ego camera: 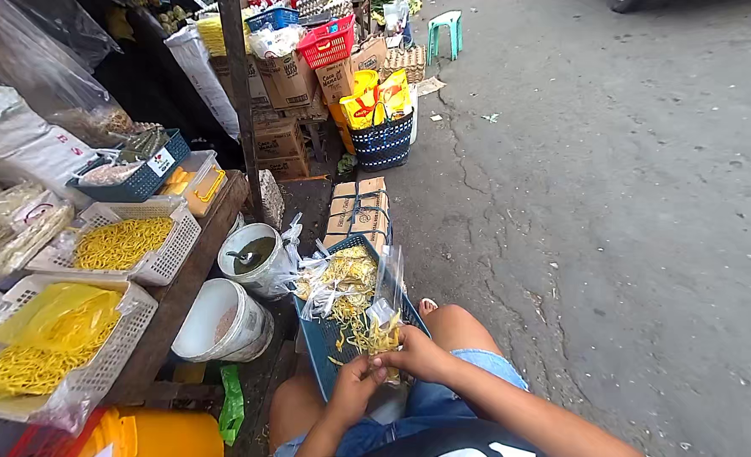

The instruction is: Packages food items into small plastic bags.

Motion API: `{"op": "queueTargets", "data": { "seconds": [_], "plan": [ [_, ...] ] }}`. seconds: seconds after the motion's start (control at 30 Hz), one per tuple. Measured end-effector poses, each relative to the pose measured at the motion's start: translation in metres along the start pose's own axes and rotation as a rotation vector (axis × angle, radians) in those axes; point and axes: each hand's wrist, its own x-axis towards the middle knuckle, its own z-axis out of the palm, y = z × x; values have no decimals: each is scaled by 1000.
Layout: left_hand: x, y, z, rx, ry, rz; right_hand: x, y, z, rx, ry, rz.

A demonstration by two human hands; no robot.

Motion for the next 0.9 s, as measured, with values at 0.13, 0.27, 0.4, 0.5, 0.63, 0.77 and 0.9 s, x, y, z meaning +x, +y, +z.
{"op": "queueTargets", "data": {
  "seconds": [0.13, 0.27, 0.4, 0.5, 0.63, 0.77, 0.9],
  "plan": [
    [3, -1, 2, -12, 20, -45, 1, -1, 2, 17, 26, 2],
    [-7, 5, 1, -48, 17, -31, -4, -4, 13, 2, 30, -73],
    [-9, 3, 0, 24, 61, 11, -5, -11, 12, -15, -33, -174],
    [-10, -2, -3, 24, 50, -32, -2, -22, 1, -18, -10, -268],
    [-11, -4, -4, 1, 87, -37, -1, -25, -5, -9, -45, -241],
    [-8, -3, -5, 63, -34, -46, -2, -29, -8, 39, -91, -166],
    [-7, 4, 7, -3, -80, 5, -3, -30, 6, -157, -228, -195]
  ]
}}
